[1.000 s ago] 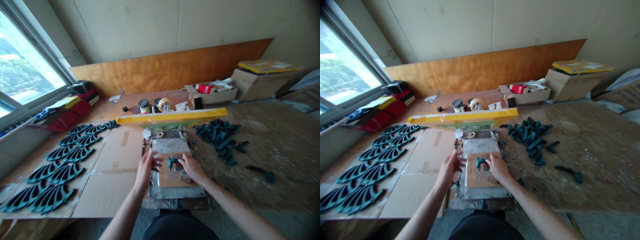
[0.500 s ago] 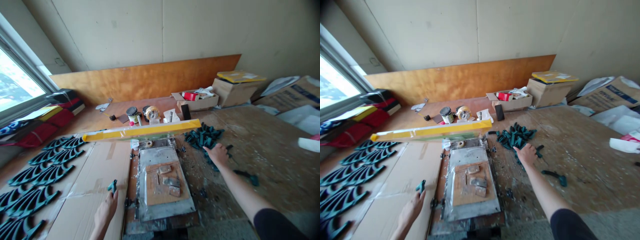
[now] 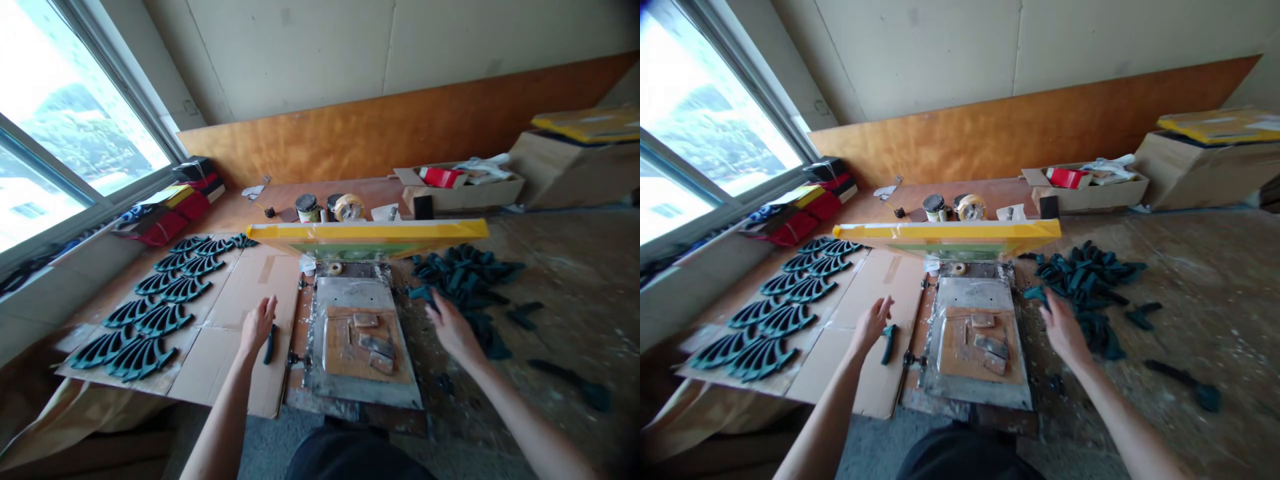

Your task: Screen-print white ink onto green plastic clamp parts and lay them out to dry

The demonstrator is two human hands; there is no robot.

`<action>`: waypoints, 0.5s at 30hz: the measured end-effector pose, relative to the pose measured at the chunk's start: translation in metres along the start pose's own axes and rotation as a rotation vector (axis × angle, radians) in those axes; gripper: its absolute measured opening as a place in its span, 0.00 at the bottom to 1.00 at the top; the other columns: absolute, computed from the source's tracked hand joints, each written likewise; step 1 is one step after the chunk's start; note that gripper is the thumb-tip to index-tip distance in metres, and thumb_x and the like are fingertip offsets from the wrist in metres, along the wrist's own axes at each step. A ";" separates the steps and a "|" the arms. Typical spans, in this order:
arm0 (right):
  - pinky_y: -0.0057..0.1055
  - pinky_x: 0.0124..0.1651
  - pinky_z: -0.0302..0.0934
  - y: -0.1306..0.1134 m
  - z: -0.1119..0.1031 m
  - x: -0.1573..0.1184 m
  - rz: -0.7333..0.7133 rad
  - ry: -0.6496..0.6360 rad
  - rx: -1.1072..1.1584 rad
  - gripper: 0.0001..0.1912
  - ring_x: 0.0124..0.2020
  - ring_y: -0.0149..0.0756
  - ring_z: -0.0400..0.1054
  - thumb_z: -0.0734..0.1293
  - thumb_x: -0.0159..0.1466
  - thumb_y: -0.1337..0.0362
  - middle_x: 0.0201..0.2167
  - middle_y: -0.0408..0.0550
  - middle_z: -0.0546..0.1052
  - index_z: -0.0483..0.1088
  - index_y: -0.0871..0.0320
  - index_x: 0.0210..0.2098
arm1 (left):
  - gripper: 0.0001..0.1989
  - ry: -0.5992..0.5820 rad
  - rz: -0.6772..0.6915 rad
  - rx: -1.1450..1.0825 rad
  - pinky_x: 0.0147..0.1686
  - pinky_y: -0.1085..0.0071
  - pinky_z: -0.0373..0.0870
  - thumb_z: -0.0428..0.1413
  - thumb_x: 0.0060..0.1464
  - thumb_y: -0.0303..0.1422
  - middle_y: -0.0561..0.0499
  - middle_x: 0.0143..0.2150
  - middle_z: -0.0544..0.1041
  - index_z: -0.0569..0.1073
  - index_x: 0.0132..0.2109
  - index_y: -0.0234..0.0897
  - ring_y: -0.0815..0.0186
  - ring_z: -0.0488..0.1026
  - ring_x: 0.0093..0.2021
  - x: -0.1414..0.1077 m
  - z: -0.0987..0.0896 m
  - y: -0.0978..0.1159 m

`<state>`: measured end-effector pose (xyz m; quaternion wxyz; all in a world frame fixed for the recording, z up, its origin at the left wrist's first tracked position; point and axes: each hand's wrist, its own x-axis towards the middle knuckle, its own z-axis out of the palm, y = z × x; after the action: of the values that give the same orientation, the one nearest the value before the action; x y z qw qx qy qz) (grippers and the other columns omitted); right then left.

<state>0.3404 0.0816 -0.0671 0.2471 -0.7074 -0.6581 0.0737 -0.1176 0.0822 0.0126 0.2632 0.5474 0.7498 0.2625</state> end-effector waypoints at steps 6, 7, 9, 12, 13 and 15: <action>0.30 0.46 0.66 -0.106 0.023 -0.035 -0.541 -0.353 0.004 0.29 0.45 0.35 0.70 0.52 0.63 0.73 0.53 0.49 0.69 0.64 0.48 0.59 | 0.26 0.207 0.343 -0.949 0.18 0.77 0.55 0.43 0.57 0.55 0.57 0.20 0.66 0.70 0.37 0.37 0.74 0.60 0.17 0.016 -0.030 0.120; 0.30 0.45 0.66 -0.112 0.024 -0.036 -0.575 -0.354 -0.056 0.28 0.43 0.36 0.70 0.54 0.63 0.74 0.51 0.50 0.70 0.66 0.48 0.58 | 0.27 0.224 0.351 -0.967 0.17 0.77 0.53 0.43 0.57 0.55 0.56 0.19 0.65 0.68 0.30 0.36 0.74 0.58 0.16 0.016 -0.034 0.129; 0.32 0.45 0.66 -0.117 0.025 -0.034 -0.647 -0.314 -0.142 0.26 0.42 0.38 0.69 0.57 0.62 0.74 0.44 0.50 0.73 0.68 0.48 0.56 | 0.28 0.226 0.343 -0.927 0.16 0.76 0.52 0.44 0.57 0.54 0.55 0.16 0.64 0.65 0.22 0.36 0.74 0.57 0.16 0.012 -0.038 0.136; 0.31 0.45 0.66 -0.118 0.024 -0.033 -0.799 -0.187 -0.286 0.25 0.41 0.38 0.68 0.61 0.61 0.73 0.36 0.48 0.75 0.69 0.47 0.55 | 0.28 0.185 0.322 -0.858 0.18 0.76 0.54 0.44 0.58 0.53 0.54 0.17 0.66 0.70 0.25 0.35 0.73 0.58 0.17 -0.004 -0.036 0.121; 0.29 0.42 0.66 -0.117 0.024 -0.034 -0.874 -0.096 -0.399 0.23 0.38 0.36 0.69 0.62 0.61 0.72 0.34 0.46 0.76 0.71 0.48 0.53 | 0.28 0.158 0.305 -0.847 0.19 0.75 0.56 0.44 0.59 0.53 0.53 0.19 0.69 0.73 0.28 0.34 0.72 0.61 0.18 -0.011 -0.034 0.113; 0.25 0.33 0.67 -0.114 0.024 -0.039 -1.031 0.153 -0.690 0.15 0.30 0.32 0.70 0.61 0.62 0.70 0.28 0.44 0.77 0.76 0.54 0.44 | 0.29 0.092 0.239 -0.864 0.23 0.75 0.61 0.44 0.58 0.54 0.50 0.25 0.74 0.76 0.35 0.33 0.70 0.66 0.23 -0.027 -0.028 0.094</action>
<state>0.2229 0.0512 -0.0455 0.0546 -0.3412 -0.8812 -0.3226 -0.0659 0.0781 0.0998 0.4019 0.4576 0.5139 0.6041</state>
